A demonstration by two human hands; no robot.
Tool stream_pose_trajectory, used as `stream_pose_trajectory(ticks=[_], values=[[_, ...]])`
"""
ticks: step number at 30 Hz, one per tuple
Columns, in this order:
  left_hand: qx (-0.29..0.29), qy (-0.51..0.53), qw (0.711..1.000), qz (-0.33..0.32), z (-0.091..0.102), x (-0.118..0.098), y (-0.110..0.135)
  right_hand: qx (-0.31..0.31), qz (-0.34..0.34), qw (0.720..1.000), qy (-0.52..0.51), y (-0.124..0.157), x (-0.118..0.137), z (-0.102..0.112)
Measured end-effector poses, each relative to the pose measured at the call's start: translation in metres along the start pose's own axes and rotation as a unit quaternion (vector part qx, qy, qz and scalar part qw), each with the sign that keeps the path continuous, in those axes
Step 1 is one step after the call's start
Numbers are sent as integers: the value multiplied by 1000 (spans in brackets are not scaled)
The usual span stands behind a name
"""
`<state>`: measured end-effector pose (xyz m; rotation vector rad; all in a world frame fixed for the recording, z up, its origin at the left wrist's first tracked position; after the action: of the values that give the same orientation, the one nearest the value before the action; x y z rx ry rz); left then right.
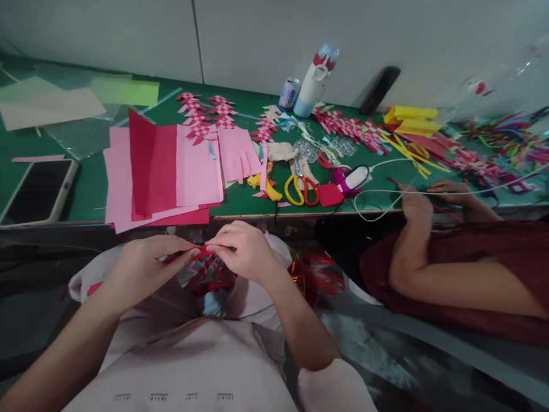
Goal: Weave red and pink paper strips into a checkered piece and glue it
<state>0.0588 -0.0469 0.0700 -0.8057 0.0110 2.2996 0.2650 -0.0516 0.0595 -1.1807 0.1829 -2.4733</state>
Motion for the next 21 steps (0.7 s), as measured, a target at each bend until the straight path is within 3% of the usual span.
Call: stream_pose_trajectory(ticks=[10, 16, 21], values=[[62, 37, 996, 60, 8, 11, 7, -1, -48, 998, -48, 1, -9, 7], [139, 37, 987, 72, 17, 19, 15, -61, -57, 995, -62, 5, -19, 16], [105, -33, 993, 45, 18, 23, 24, -62, -39, 996, -43, 7, -21, 25]])
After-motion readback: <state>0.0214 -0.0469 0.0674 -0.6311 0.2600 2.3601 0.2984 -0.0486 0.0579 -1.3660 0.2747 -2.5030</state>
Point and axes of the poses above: each hand's wrist, its own y-axis away from the middle knuckle, its own z-axis out of the back of the hand, x = y × z, the point moved 1 cm from there along -y, towards the middle knuckle, and after that the axes turned 9 degrees about -z, right-handed, at the moved point
